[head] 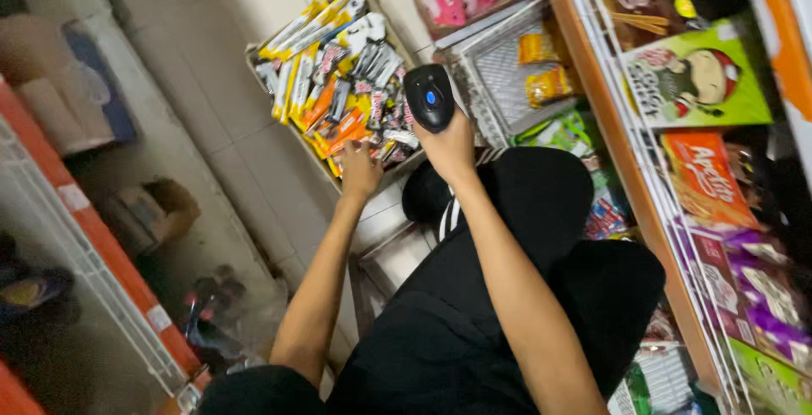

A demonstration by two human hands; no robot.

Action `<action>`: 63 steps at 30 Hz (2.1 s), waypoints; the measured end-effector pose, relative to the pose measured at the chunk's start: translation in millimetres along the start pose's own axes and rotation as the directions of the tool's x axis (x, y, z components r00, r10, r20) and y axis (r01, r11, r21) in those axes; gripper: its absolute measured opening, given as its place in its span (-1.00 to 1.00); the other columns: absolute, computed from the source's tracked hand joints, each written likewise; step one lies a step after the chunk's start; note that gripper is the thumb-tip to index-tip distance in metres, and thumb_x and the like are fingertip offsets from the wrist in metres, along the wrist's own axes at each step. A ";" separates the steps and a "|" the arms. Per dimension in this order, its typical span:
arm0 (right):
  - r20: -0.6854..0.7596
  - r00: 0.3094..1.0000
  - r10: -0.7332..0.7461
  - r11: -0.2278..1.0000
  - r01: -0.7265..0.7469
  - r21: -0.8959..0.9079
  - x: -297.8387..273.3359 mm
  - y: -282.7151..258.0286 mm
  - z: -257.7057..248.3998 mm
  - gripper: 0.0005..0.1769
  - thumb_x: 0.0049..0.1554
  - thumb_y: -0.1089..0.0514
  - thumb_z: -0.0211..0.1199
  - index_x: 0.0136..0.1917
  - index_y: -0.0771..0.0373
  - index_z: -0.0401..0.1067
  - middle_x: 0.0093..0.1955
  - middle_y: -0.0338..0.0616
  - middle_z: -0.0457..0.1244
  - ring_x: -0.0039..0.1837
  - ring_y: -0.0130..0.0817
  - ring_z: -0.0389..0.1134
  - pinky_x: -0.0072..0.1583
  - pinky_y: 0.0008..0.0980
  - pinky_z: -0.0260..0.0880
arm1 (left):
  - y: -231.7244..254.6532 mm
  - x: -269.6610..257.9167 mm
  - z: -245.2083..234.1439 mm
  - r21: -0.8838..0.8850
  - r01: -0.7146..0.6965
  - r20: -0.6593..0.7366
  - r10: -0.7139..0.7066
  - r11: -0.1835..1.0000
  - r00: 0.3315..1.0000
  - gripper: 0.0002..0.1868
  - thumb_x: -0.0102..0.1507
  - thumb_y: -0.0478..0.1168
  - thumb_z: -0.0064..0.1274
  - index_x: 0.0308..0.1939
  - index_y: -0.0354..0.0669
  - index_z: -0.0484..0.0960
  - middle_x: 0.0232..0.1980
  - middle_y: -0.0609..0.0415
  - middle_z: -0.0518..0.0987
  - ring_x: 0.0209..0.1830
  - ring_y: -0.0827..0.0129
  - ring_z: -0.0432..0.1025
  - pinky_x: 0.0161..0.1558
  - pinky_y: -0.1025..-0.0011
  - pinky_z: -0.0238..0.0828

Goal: The person picks up grocery items from a basket on the floor, scans them with a handheld barcode scanner, and places them onto a supermarket shelf.

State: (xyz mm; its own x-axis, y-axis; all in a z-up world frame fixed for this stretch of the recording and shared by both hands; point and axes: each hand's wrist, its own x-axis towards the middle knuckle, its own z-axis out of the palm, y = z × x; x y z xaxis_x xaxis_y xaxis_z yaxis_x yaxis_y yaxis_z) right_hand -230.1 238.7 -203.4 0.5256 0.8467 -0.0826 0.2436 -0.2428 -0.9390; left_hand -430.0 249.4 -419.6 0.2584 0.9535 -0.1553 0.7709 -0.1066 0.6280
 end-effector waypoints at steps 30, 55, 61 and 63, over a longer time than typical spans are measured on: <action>0.484 0.854 0.190 0.930 0.002 -0.368 16.6 45.4 18.7 -0.64 -0.05 0.19 0.43 0.03 0.29 0.50 -0.05 0.05 0.43 0.06 -0.06 0.49 0.13 -0.18 0.43 | -96.9 42.4 60.9 0.525 0.103 0.075 -0.167 0.845 0.983 -0.44 0.25 -0.11 0.15 0.28 -0.03 0.31 0.13 -0.16 0.41 0.14 -0.04 0.40 0.10 0.01 0.36; 0.738 0.674 0.019 0.870 0.354 -0.345 -38.9 -60.0 14.6 -0.66 -0.11 0.24 0.35 -0.01 0.30 0.49 -0.06 0.11 0.32 0.04 0.19 0.36 0.02 -0.01 0.37 | 37.1 -9.3 -111.9 -0.905 0.407 0.415 -0.042 -0.123 0.909 -0.34 0.46 0.19 -0.31 0.40 -0.26 0.38 0.17 -0.11 0.62 0.17 0.24 0.51 0.25 0.25 0.43; 0.367 0.929 -0.042 0.965 0.133 -0.226 -45.8 -56.2 -52.1 -0.75 0.04 0.23 0.42 -0.02 0.36 0.50 -0.10 0.08 0.35 -0.03 0.02 0.39 0.01 -0.17 0.41 | 102.7 -12.0 -120.0 -0.851 -0.022 -0.005 0.034 0.525 0.999 -0.62 0.32 -0.32 0.06 0.22 -0.18 0.42 0.19 -0.03 0.56 0.13 0.32 0.43 0.19 0.36 0.37; 0.250 0.944 0.215 0.974 -0.189 -0.123 -47.2 -45.6 -78.9 -0.79 0.09 0.19 0.45 -0.06 0.34 0.53 -0.14 0.03 0.41 -0.09 -0.12 0.43 -0.02 -0.26 0.43 | 137.5 -13.5 -126.3 -0.833 -0.146 -0.097 0.119 0.534 0.988 -0.71 0.29 -0.44 0.06 0.08 -0.17 0.48 0.15 -0.04 0.57 0.05 0.33 0.44 0.15 0.40 0.39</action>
State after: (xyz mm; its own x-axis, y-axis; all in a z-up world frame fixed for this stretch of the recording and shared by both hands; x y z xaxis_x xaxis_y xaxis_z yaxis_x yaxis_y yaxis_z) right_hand -201.7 172.4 -130.3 0.3445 0.8658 -0.3630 0.2386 -0.4547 -0.8581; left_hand -401.0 257.5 -234.9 0.2900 0.9570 -0.0048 -0.1112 0.0387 0.9930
